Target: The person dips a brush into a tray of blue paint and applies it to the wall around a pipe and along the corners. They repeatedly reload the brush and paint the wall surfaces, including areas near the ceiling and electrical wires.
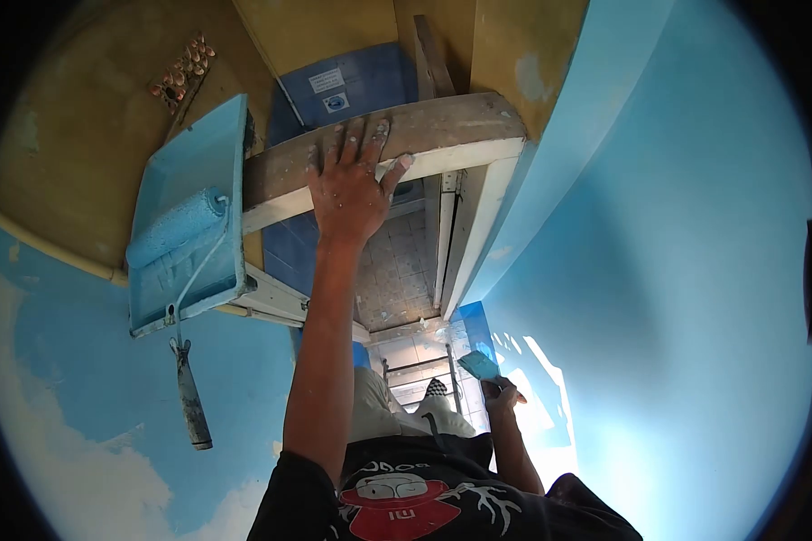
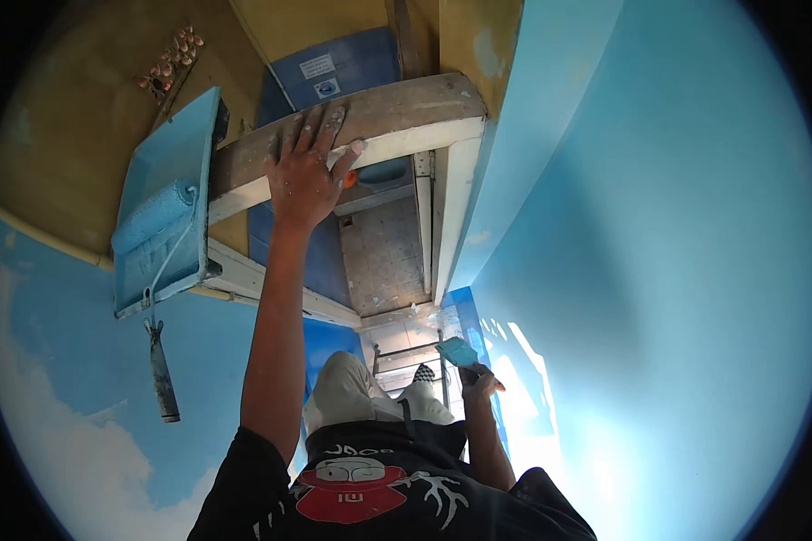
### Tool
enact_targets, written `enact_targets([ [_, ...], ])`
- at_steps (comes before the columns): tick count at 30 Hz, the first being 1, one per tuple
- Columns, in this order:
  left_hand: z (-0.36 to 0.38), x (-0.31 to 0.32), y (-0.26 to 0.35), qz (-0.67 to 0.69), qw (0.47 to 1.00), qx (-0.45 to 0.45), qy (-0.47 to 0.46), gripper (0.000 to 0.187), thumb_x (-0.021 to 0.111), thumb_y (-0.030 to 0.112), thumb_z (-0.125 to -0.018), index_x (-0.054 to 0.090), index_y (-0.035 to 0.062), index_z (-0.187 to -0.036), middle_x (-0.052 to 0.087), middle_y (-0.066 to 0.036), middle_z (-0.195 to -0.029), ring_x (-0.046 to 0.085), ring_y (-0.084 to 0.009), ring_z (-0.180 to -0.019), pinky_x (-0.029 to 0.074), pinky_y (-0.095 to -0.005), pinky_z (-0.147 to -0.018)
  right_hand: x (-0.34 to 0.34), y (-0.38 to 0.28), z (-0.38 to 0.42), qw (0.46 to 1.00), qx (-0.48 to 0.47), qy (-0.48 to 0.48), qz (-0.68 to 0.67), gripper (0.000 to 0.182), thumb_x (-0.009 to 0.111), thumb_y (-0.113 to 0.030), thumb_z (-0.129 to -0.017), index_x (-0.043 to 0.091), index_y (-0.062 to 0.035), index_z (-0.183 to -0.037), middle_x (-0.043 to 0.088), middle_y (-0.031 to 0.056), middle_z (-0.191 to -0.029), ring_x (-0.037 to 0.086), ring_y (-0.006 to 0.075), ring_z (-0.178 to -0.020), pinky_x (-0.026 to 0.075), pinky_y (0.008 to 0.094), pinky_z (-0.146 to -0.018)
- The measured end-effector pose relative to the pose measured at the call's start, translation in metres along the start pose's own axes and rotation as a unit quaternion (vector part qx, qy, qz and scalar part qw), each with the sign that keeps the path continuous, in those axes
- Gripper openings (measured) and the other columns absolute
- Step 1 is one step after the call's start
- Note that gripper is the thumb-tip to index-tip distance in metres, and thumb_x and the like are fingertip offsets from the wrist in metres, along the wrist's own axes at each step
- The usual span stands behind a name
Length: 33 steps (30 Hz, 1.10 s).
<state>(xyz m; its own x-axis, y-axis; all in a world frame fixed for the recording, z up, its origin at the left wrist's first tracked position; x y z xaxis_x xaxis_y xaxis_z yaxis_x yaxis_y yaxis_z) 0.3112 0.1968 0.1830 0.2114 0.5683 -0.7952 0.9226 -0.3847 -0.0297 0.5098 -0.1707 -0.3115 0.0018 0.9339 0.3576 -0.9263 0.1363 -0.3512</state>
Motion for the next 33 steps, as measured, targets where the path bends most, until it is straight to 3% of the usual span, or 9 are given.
enact_targets([
  [12,0.006,-0.008,0.002,0.020,0.999,-0.032,0.026,0.059,0.040,0.059,-0.096,0.044,0.0273,-0.146,0.043,-0.005,-0.150,0.034,-0.0263,-0.142,0.019,-0.0483,-0.118,0.169,-0.049,0.114,0.960,0.085,-0.267,-0.021,0.017,0.064,-0.016,-0.084,0.063,-0.0078,-0.099,0.065,0.0028,-0.100,0.063,0.0189,-0.092,0.056,0.0339,-0.072],
  [16,0.009,-0.006,0.005,0.030,0.998,-0.055,-0.014,0.060,0.039,0.059,-0.096,0.042,0.0262,-0.147,0.042,-0.006,-0.151,0.035,-0.0252,-0.141,0.018,-0.0484,-0.118,0.236,-0.081,0.164,0.896,0.057,-0.440,-0.032,0.034,0.064,-0.011,-0.082,0.060,-0.0036,-0.115,0.064,0.0100,-0.121,0.064,0.0256,-0.107,0.055,0.0423,-0.087],
  [19,0.009,-0.008,0.006,0.034,0.998,-0.050,0.003,0.060,0.039,0.058,-0.097,0.042,0.0252,-0.147,0.042,-0.006,-0.150,0.036,-0.0250,-0.140,0.018,-0.0490,-0.118,0.300,-0.112,0.260,0.839,-0.065,-0.541,-0.011,0.048,0.060,-0.005,-0.083,0.052,0.0027,-0.130,0.060,0.0153,-0.130,0.058,0.0291,-0.120,0.049,0.0460,-0.101],
  [23,0.011,-0.008,0.005,0.054,0.998,-0.037,0.012,0.058,0.048,0.050,-0.095,0.043,0.0216,-0.146,0.044,-0.008,-0.148,0.035,-0.0272,-0.140,0.018,-0.0499,-0.118,0.389,-0.131,0.346,0.776,-0.116,-0.619,-0.040,0.038,0.055,-0.003,-0.089,0.052,0.0103,-0.125,0.050,0.0205,-0.138,0.056,0.0312,-0.120,0.046,0.0476,-0.103],
  [25,0.016,-0.012,0.005,0.067,0.998,-0.015,-0.004,0.061,0.056,0.039,-0.091,0.042,0.0147,-0.146,0.047,-0.010,-0.145,0.034,-0.0299,-0.140,0.020,-0.0497,-0.117,0.439,-0.129,0.410,0.681,-0.349,-0.639,0.077,0.038,0.055,-0.001,-0.089,0.051,0.0114,-0.126,0.045,0.0210,-0.141,0.054,0.0310,-0.122,0.045,0.0474,-0.103],
  [26,0.017,-0.015,0.005,0.097,0.994,-0.035,-0.046,0.060,0.056,0.037,-0.092,0.044,0.0103,-0.144,0.045,-0.011,-0.146,0.031,-0.0295,-0.142,0.018,-0.0508,-0.118,0.462,-0.121,0.432,0.654,-0.406,-0.627,0.119,0.039,0.058,0.000,-0.089,0.051,0.0113,-0.125,0.048,0.0210,-0.138,0.054,0.0304,-0.120,0.047,0.0437,-0.099],
  [28,0.036,-0.027,0.012,0.112,0.990,0.012,0.090,0.060,0.056,0.037,-0.092,0.043,0.0078,-0.143,0.040,-0.012,-0.150,0.026,-0.0293,-0.145,0.016,-0.0517,-0.119,0.516,-0.090,0.483,0.627,-0.410,-0.650,0.125,0.034,0.067,-0.004,-0.085,0.060,0.0091,-0.116,0.062,0.0173,-0.119,0.061,0.0223,-0.109,0.053,0.0356,-0.089],
  [31,0.092,-0.002,0.019,0.138,0.989,0.041,0.021,0.065,0.057,0.041,-0.092,0.039,0.0122,-0.147,0.029,-0.010,-0.157,0.019,-0.0279,-0.148,0.007,-0.0541,-0.120,0.589,-0.024,0.524,0.514,-0.457,-0.695,0.208,0.035,0.079,-0.001,-0.075,0.066,0.0081,-0.106,0.070,0.0105,-0.091,0.065,0.0144,-0.081,0.051,0.0259,-0.077],
  [33,0.117,0.002,0.019,0.161,0.985,0.060,-0.015,0.068,0.058,0.043,-0.091,0.037,0.0140,-0.148,0.025,-0.009,-0.159,0.017,-0.0274,-0.149,0.003,-0.0559,-0.120,0.607,0.010,0.537,0.452,-0.483,-0.715,0.226,0.032,0.078,-0.001,-0.076,0.067,0.0072,-0.106,0.071,0.0119,-0.094,0.066,0.0152,-0.083,0.051,0.0252,-0.076],
])
Point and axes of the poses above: each hand's wrist, its own z-axis away from the middle knuckle, its own x-axis out of the palm, y = z × x, the point moved 5 cm from there along -z, towards the middle knuckle
